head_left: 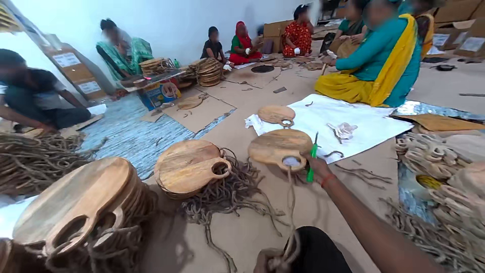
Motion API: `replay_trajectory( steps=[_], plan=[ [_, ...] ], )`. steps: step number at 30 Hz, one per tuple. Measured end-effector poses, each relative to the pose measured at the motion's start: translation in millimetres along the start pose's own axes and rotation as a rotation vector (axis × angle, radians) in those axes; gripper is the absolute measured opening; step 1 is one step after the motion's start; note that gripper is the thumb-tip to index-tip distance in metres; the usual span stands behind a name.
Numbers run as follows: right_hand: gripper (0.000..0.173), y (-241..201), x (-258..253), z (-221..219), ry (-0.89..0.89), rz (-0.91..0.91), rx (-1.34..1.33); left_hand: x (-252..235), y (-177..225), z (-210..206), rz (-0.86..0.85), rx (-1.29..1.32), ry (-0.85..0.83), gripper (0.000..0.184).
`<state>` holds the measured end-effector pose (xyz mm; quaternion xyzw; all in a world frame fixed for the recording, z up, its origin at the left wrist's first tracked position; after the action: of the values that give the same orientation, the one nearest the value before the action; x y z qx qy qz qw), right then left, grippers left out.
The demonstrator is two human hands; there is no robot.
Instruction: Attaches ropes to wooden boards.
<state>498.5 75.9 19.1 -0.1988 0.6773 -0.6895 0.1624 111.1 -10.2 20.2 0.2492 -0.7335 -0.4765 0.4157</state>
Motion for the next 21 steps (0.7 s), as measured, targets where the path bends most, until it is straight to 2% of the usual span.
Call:
replay_trajectory(
  steps=[1, 3, 5, 7, 9, 11, 13, 15, 18, 20, 21],
  plan=[
    [0.049, -6, -31, -9, -0.020, 0.028, 0.066, -14, 0, -24, 0.014, 0.049, -0.029, 0.035],
    [0.052, -27, -75, -11, 0.008, 0.119, 0.338, -39, -1, -78, 0.090, 0.130, -0.165, 0.051],
    [0.052, -51, -85, -19, -0.003, 0.153, 0.584, -56, -5, -116, 0.137, 0.097, -0.275, 0.060],
    [0.047, -54, -77, -45, -0.067, 0.227, 0.499, -55, -7, -134, 0.109, 0.071, -0.353, 0.058],
    [0.041, -45, -38, -78, -0.216, 0.235, 0.319, -43, -14, -126, 0.110, 0.033, -0.410, 0.049],
    [0.034, -20, 20, -109, -0.377, 0.116, 0.199, -26, -28, -94, 0.159, -0.094, -0.411, 0.042],
    [0.032, 12, 64, -144, -0.469, 0.018, 0.137, -14, -34, -42, 0.210, -0.249, -0.389, 0.038],
    [0.032, 34, 79, -179, -0.483, 0.049, 0.172, -15, -35, 19, 0.261, -0.332, -0.302, 0.037],
    [0.042, 40, 90, -229, -0.590, 0.190, 0.303, -18, -45, 114, 0.376, -0.188, 0.054, 0.034],
    [0.051, 17, 123, -258, -0.829, 0.423, 0.225, -17, -50, 162, 0.367, 0.002, 0.390, 0.035],
    [0.053, -7, 154, -269, -1.052, 0.599, 0.064, -22, -51, 175, 0.321, 0.092, 0.513, 0.036]
  ],
)
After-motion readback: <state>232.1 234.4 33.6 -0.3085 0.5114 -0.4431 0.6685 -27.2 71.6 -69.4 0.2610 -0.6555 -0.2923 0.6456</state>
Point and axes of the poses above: each hand's wrist, its own x-axis away from the middle knuckle, its own z-axis out of the back of the hand, y = z × x, the point moved 8 cm from there along -x, towards the middle knuckle, and after that the axes turned 12 degrees about z, right-handed, at the moved point
